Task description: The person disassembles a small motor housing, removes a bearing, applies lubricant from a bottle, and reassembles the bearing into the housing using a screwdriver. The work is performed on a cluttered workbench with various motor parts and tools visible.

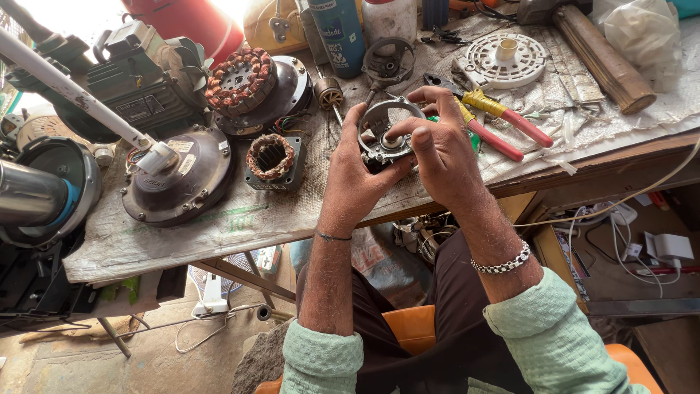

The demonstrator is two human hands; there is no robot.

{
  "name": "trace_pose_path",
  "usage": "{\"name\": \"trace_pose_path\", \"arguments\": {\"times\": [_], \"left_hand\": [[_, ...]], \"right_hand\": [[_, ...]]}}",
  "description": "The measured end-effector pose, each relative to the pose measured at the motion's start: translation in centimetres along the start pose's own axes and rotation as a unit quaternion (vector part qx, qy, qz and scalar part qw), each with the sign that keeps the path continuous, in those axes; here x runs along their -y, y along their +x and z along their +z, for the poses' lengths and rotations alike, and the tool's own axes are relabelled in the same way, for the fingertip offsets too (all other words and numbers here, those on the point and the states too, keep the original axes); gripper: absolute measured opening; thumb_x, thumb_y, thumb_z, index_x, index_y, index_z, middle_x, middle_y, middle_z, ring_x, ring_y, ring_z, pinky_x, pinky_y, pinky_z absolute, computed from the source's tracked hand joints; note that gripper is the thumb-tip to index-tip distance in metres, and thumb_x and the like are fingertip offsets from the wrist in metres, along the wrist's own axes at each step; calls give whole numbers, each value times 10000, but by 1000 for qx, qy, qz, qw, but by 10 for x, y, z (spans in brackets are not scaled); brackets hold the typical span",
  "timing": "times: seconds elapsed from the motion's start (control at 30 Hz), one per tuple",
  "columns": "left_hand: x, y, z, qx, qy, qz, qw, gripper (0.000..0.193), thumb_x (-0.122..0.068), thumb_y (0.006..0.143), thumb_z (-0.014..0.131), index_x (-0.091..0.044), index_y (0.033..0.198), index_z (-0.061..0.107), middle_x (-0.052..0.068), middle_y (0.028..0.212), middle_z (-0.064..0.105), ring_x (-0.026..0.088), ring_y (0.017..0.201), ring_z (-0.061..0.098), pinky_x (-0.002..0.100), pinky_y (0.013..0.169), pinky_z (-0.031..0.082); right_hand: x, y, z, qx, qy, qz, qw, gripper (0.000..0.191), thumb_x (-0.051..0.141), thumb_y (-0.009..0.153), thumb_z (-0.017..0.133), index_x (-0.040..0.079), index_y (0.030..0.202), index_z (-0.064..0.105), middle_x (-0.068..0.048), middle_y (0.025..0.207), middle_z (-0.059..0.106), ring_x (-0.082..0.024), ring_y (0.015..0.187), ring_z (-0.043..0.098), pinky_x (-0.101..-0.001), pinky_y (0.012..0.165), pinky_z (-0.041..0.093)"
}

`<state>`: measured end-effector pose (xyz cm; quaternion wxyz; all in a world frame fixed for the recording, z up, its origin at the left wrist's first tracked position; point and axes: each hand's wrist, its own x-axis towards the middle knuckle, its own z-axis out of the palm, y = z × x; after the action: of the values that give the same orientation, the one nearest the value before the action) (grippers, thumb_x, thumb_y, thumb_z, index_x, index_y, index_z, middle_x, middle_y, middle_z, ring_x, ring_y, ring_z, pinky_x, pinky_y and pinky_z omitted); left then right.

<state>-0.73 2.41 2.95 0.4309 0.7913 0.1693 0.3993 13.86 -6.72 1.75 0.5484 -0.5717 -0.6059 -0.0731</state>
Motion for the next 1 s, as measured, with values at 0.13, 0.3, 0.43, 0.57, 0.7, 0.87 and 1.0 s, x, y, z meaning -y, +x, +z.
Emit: {"name": "trace_pose_path", "arguments": {"times": [0.13,0.3,0.43,0.57,0.7,0.87,1.0], "left_hand": [[1,0,0,-3,5,1,1000,1002,-254,763,916,29,1529,337,201,1251,720,265,1145,754,369,920,662],[0,0,0,-4,2,3,1000,998,-251,762,915,36,1530,346,200,1249,726,264,1140,760,366,925,658],[0,0,0,-3,9,-3,1000,1002,-254,753,918,31,1526,347,198,1242,724,260,1133,759,361,912,663],[1,0,0,-7,8,8,1000,991,-247,763,921,21,1525,348,200,1249,724,267,1145,755,365,919,658],[2,0,0,-1,0,2,1000,961,-241,775,902,3,1529,359,195,1249,731,269,1143,765,366,914,668],[4,1,2,-2,-1,-2,1000,962,-242,774,897,-2,1529,351,197,1260,717,274,1152,754,372,901,678],[4,1,1,-3,16,8,1000,967,-241,765,908,3,1521,357,204,1262,714,282,1155,752,377,923,671]], "right_hand": [[0,-1,-1,-14,10,7,1000,856,725,1105,204,93,1056,780,-194,1322,505,-305,1193,560,-462,1036,480],[0,-1,0,-17,11,13,1000,838,711,1112,219,93,1025,778,-186,1302,506,-297,1169,562,-453,1006,490],[-1,-1,0,-16,11,15,1000,831,710,1114,231,88,1016,774,-188,1295,506,-299,1169,563,-456,1005,492],[-1,0,0,-11,7,19,1000,827,724,1098,239,95,1033,772,-191,1301,503,-296,1166,567,-452,992,495],[-1,-1,0,-8,-9,-15,1000,807,720,1115,265,107,1067,787,-189,1331,518,-326,1242,537,-489,1070,462],[0,-1,0,-10,-12,-2,1000,800,735,1097,279,120,1060,789,-187,1332,515,-321,1231,539,-484,1048,468],[0,-1,1,-11,-7,-5,1000,799,732,1103,280,116,1063,786,-181,1315,517,-319,1236,539,-483,1053,473]]}}
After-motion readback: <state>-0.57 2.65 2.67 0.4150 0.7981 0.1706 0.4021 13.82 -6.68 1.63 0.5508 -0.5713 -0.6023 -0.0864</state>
